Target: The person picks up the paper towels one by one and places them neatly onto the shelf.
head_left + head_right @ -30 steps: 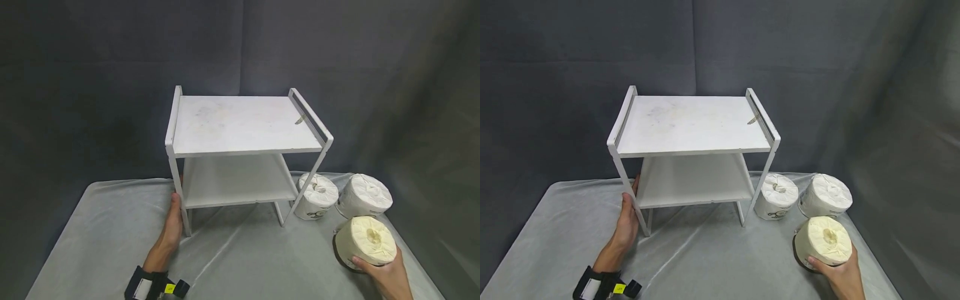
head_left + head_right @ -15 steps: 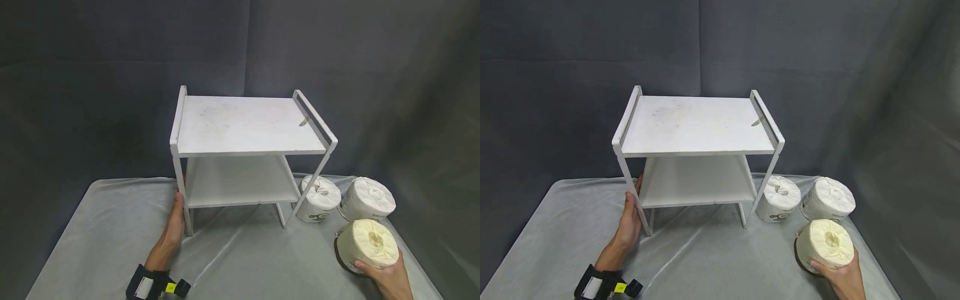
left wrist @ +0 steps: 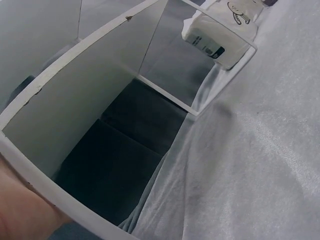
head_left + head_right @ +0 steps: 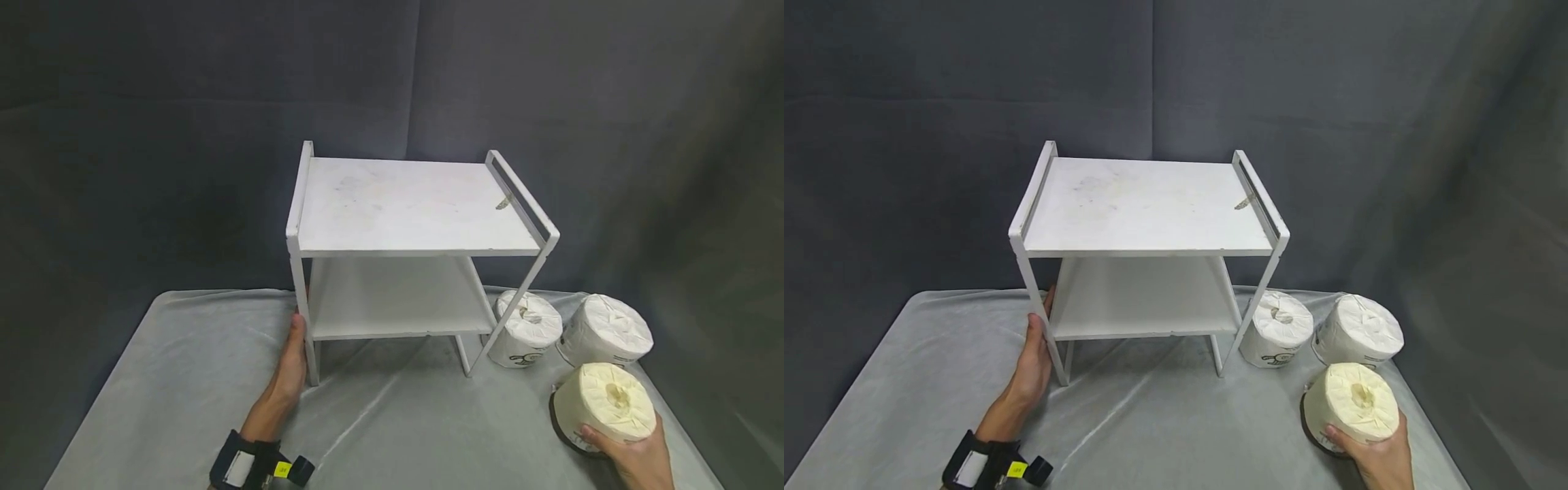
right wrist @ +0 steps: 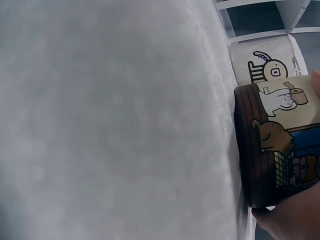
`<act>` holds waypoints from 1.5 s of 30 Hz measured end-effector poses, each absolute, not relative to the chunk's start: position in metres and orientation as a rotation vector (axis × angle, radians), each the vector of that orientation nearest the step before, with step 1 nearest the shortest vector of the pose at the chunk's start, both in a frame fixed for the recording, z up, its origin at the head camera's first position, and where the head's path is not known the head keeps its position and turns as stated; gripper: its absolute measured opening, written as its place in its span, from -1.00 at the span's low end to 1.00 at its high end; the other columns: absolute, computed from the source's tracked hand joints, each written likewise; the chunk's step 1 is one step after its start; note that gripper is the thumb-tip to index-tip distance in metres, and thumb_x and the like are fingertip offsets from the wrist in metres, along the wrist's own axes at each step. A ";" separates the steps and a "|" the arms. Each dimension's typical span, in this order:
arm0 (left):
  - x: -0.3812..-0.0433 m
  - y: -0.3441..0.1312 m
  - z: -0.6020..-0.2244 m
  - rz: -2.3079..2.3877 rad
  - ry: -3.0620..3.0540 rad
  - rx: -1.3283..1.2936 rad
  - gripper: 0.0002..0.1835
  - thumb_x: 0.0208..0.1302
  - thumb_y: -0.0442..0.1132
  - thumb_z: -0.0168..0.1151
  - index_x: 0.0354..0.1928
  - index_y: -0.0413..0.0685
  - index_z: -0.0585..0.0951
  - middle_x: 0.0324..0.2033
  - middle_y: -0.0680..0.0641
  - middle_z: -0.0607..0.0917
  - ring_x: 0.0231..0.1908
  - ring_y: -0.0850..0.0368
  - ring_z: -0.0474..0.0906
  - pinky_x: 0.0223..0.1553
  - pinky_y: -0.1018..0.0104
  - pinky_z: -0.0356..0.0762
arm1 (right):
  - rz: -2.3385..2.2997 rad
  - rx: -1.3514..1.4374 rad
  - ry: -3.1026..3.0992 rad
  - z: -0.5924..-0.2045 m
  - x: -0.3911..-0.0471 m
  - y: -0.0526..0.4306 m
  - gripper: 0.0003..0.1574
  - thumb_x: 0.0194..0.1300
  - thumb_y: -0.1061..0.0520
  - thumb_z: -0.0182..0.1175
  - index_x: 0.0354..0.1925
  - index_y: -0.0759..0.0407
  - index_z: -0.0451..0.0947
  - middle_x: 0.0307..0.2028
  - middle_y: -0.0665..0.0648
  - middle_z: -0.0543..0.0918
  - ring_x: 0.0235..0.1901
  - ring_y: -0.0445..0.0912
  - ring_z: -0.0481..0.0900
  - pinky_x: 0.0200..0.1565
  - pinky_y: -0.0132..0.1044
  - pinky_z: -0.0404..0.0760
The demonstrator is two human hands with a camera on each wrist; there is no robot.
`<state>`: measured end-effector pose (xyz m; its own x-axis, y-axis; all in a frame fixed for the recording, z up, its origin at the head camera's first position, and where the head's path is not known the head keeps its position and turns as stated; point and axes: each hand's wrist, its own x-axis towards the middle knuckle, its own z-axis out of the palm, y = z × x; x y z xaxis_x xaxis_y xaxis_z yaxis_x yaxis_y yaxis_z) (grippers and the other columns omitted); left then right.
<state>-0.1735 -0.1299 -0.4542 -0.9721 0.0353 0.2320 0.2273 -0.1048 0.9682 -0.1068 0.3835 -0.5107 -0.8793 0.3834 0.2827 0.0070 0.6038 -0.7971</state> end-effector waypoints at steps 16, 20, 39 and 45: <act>-0.175 -0.131 -0.456 -2.243 -1.999 -0.316 -0.17 0.48 0.27 -0.61 0.56 -0.13 -0.35 0.53 -0.23 -0.30 0.49 -0.11 -0.48 0.38 -0.24 -0.57 | 1.169 -0.462 -2.389 -0.505 -0.108 0.377 0.00 -0.26 0.21 0.62 0.20 0.18 0.44 -0.21 -0.38 0.53 -0.19 -0.46 0.47 -0.15 -0.66 0.32; -0.174 -0.131 -0.456 -2.244 -2.003 -0.301 -0.17 0.49 0.27 -0.60 0.56 -0.13 -0.36 0.54 -0.21 -0.33 0.49 -0.08 -0.51 0.38 -0.23 -0.59 | 1.172 -0.469 -2.406 -0.503 -0.106 0.376 -0.03 -0.23 0.19 0.61 0.20 0.18 0.44 -0.21 -0.38 0.53 -0.22 -0.45 0.48 -0.17 -0.65 0.34; -0.174 -0.131 -0.456 -2.237 -2.014 -0.320 -0.15 0.48 0.28 -0.60 0.55 -0.14 -0.39 0.53 -0.24 -0.36 0.49 -0.12 -0.53 0.36 -0.26 -0.61 | 1.221 -0.331 -2.369 -0.470 -0.101 0.347 0.03 -0.30 0.34 0.60 0.21 0.17 0.44 -0.16 -0.30 0.58 -0.17 -0.40 0.50 -0.12 -0.64 0.36; -0.173 -0.131 -0.456 -2.239 -2.024 -0.301 -0.14 0.46 0.30 -0.60 0.55 -0.12 -0.39 0.53 -0.23 -0.36 0.49 -0.12 -0.54 0.36 -0.26 -0.61 | 1.198 -0.384 -2.376 -0.460 -0.095 0.337 0.06 -0.32 0.31 0.61 0.22 0.17 0.42 -0.18 -0.32 0.54 -0.18 -0.42 0.47 -0.12 -0.65 0.34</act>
